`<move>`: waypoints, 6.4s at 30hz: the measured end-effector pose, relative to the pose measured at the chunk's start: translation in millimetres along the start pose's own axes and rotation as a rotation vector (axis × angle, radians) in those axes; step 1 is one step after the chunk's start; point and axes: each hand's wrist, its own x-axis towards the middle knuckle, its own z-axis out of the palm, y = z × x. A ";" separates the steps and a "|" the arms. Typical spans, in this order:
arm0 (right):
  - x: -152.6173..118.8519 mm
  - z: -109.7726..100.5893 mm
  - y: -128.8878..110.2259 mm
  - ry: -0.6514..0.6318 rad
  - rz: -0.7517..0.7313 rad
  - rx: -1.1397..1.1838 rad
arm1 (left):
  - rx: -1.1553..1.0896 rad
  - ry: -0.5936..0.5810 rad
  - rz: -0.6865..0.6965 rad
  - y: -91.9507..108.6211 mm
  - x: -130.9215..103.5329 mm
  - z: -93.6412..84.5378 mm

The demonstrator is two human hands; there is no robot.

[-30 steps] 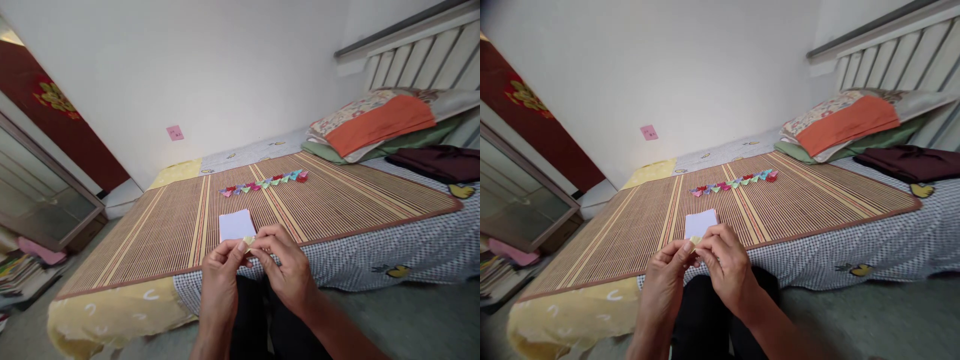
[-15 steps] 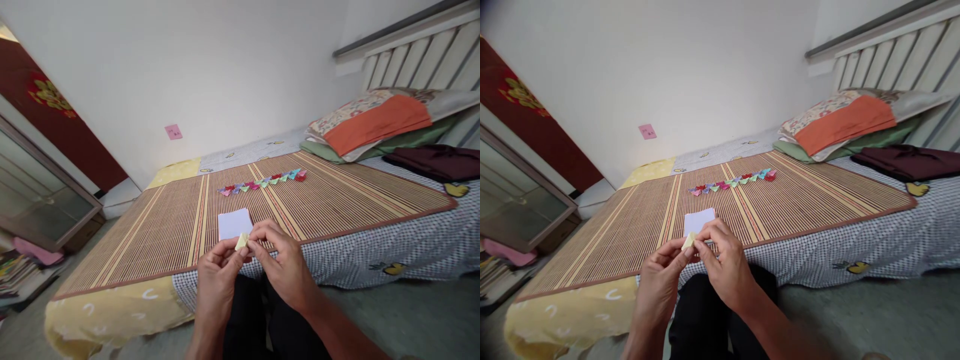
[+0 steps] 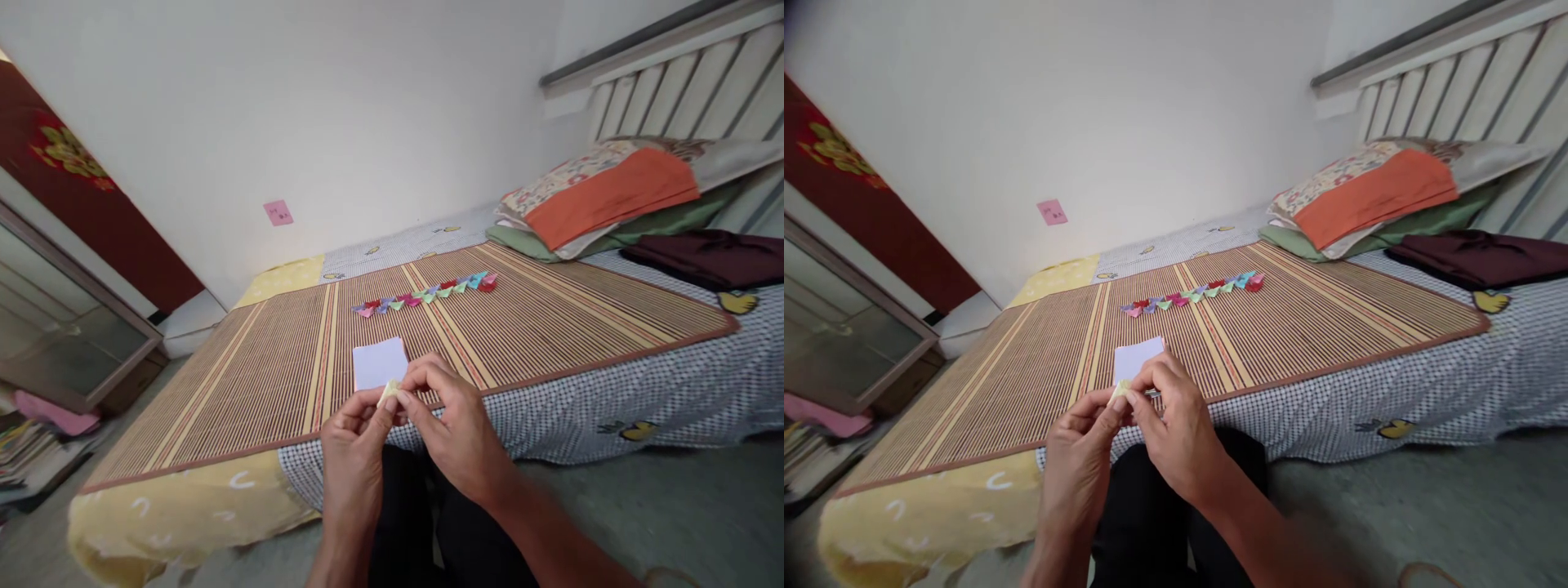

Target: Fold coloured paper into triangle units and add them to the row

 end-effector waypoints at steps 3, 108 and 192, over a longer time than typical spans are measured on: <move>0.9 -2.6 1.1 -0.048 -0.012 0.024 | -0.067 0.028 -0.045 1.5 3.4 0.2; -1.9 -34.6 1.5 -0.309 0.143 -0.019 | 0.122 -0.345 -0.018 22.8 -1.4 -7.7; 2.5 -29.3 -17.0 -0.158 0.145 -0.161 | 0.601 -0.167 0.477 12.3 -9.0 0.5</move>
